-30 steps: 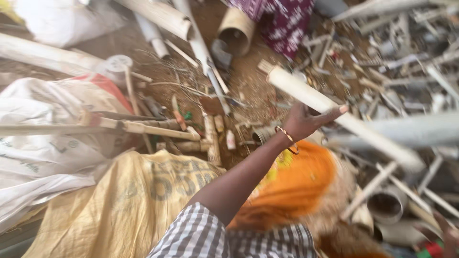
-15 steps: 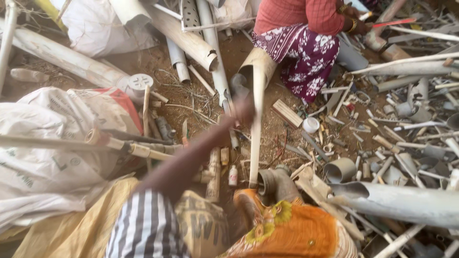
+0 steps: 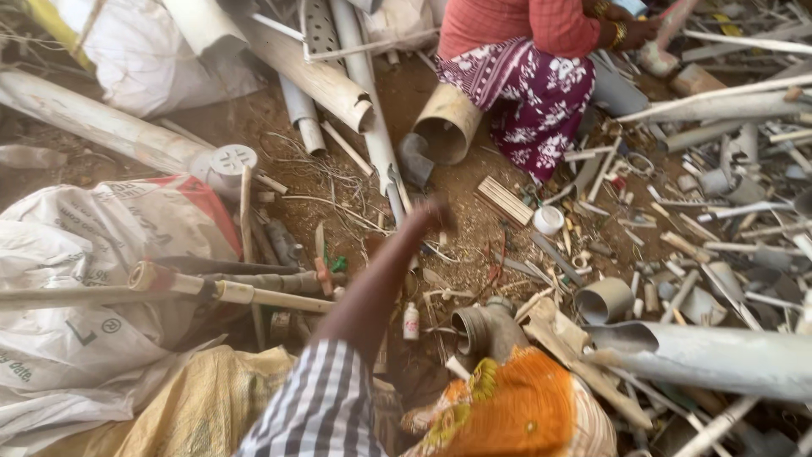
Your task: The person sits on the ground and uses a knife to scrape the inner and outer edges of a short white plastic pipe segment, turning the pipe by hand to reach all sides.
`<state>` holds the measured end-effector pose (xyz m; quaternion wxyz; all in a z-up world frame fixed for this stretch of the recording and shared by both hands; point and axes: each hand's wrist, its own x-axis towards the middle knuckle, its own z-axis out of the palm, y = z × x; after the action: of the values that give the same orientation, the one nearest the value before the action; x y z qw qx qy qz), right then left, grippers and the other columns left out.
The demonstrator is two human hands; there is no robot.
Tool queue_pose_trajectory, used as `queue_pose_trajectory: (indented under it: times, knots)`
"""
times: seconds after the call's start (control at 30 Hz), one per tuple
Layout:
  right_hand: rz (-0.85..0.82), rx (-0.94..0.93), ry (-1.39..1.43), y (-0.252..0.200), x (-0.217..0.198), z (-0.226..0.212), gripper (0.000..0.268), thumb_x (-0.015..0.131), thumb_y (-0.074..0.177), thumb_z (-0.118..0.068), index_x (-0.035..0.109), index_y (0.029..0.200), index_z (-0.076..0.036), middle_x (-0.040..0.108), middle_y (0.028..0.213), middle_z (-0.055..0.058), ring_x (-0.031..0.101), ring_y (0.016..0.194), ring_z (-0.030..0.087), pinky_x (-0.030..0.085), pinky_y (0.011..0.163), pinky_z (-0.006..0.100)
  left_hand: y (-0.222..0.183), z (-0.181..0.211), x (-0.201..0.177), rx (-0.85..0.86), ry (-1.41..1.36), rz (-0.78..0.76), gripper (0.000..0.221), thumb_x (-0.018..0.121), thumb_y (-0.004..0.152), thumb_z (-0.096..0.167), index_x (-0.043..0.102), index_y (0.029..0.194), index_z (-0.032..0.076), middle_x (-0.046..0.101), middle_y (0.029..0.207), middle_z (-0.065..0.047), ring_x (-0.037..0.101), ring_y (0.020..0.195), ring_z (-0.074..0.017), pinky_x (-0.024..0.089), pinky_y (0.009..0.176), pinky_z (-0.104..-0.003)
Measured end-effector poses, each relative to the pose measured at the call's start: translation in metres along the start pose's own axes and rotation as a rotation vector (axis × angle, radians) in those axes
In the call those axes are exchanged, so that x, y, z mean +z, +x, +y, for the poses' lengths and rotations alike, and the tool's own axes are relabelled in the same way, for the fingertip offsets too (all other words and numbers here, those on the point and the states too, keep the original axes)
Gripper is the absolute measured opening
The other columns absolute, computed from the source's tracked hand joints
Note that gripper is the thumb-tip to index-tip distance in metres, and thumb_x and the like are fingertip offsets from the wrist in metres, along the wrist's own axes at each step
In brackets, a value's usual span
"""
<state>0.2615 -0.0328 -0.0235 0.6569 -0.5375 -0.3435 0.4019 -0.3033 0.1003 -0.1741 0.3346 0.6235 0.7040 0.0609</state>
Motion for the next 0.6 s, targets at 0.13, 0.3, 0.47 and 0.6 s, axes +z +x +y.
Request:
queue_pose_trajectory:
  times: [0.13,0.3,0.47,0.6]
  knots:
    - [0.024,-0.012,0.006,-0.014,-0.012,-0.002,0.029,0.076,0.108,-0.016,0.053,0.125,-0.012,0.067,0.103,0.003,0.068,0.085,0.018,0.055,0.062,0.031,-0.014,0.072,0.039,0.266,-0.269,0.002,0.009,0.08,0.086,0.022,0.075,0.09,0.015,0.074,0.089,-0.003,0.068,0.082,-0.016,0.059,0.071,-0.031]
    - [-0.004,-0.054,-0.022,-0.023,-0.018,-0.016,0.03,0.077,0.108,-0.016,0.052,0.126,-0.012,0.067,0.103,0.003,0.068,0.084,0.017,0.055,0.062,0.03,-0.042,0.147,0.06,0.315,-0.346,0.454,0.014,0.07,0.087,0.009,0.08,0.087,0.019,0.076,0.09,-0.01,0.072,0.086,-0.0292,0.059,0.078,-0.042]
    - [0.001,-0.082,-0.02,-0.039,-0.021,-0.016,0.031,0.077,0.108,-0.016,0.052,0.126,-0.012,0.067,0.102,0.002,0.068,0.084,0.016,0.055,0.062,0.03,-0.093,0.252,0.006,0.484,-0.201,0.414,0.02,0.064,0.086,0.008,0.079,0.094,0.018,0.076,0.089,-0.01,0.074,0.085,-0.0243,0.06,0.079,-0.04]
    - [0.114,-0.089,-0.008,-0.067,-0.1,-0.006,0.032,0.077,0.108,-0.016,0.052,0.127,-0.012,0.067,0.102,0.002,0.068,0.083,0.016,0.056,0.062,0.03,-0.137,0.349,0.0,0.444,-0.05,0.237,0.018,0.067,0.096,0.025,0.074,0.109,0.015,0.078,0.095,-0.007,0.078,0.086,-0.021,0.065,0.078,-0.039]
